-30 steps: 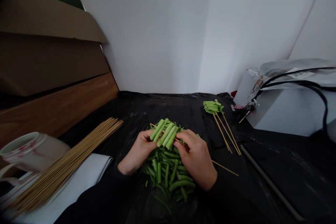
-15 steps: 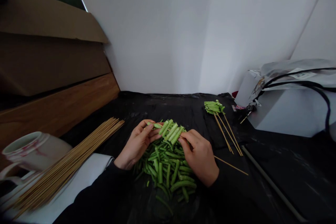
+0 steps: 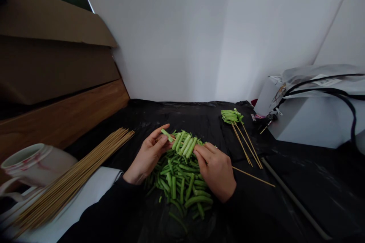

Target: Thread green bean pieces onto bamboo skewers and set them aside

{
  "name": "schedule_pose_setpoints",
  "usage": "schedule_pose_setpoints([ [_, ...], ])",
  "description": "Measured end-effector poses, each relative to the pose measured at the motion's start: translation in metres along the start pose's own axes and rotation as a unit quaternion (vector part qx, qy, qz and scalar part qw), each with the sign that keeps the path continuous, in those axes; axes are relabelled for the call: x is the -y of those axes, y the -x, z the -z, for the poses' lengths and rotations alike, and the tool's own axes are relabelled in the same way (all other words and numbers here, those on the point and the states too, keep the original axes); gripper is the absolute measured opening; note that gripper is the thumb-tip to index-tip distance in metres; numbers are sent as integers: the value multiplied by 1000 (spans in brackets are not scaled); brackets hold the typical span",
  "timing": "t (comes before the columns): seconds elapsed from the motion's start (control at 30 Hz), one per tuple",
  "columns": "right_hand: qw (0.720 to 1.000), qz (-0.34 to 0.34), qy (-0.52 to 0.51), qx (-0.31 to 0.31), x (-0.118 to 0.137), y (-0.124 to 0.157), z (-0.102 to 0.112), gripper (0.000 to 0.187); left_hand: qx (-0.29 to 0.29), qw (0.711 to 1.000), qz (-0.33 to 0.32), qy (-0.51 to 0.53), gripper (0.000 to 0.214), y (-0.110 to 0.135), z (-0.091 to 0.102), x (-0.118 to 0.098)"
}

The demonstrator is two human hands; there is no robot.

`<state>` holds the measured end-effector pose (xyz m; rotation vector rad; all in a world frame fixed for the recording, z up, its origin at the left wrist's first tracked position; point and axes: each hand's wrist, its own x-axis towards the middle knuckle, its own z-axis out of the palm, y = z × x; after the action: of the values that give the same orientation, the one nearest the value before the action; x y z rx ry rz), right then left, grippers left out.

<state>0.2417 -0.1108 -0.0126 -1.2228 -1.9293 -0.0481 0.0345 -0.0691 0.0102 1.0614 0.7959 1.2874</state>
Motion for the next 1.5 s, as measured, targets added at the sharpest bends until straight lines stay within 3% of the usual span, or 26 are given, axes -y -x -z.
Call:
schedule_pose_setpoints([
  [0.23, 1000, -17, 3, 6, 1, -1, 0, 18, -3, 1000, 4, 5, 61, 0, 0, 1],
  [0.43, 999, -5, -32, 14, 4, -2, 2, 19, -17, 1000, 10, -3, 33, 0, 0, 1],
  [0.63, 1000, -5, -17, 13, 3, 0, 1, 20, -46, 998, 36, 36, 38, -1, -2, -2],
  [0.9, 1000, -2, -10, 11, 2, 0, 1, 21, -29, 995, 51, 78, 33, -3, -1, 3],
  [1.5, 1000, -8, 1, 18, 2, 0, 1, 22, -36, 994, 68, 80, 26, -2, -1, 1],
])
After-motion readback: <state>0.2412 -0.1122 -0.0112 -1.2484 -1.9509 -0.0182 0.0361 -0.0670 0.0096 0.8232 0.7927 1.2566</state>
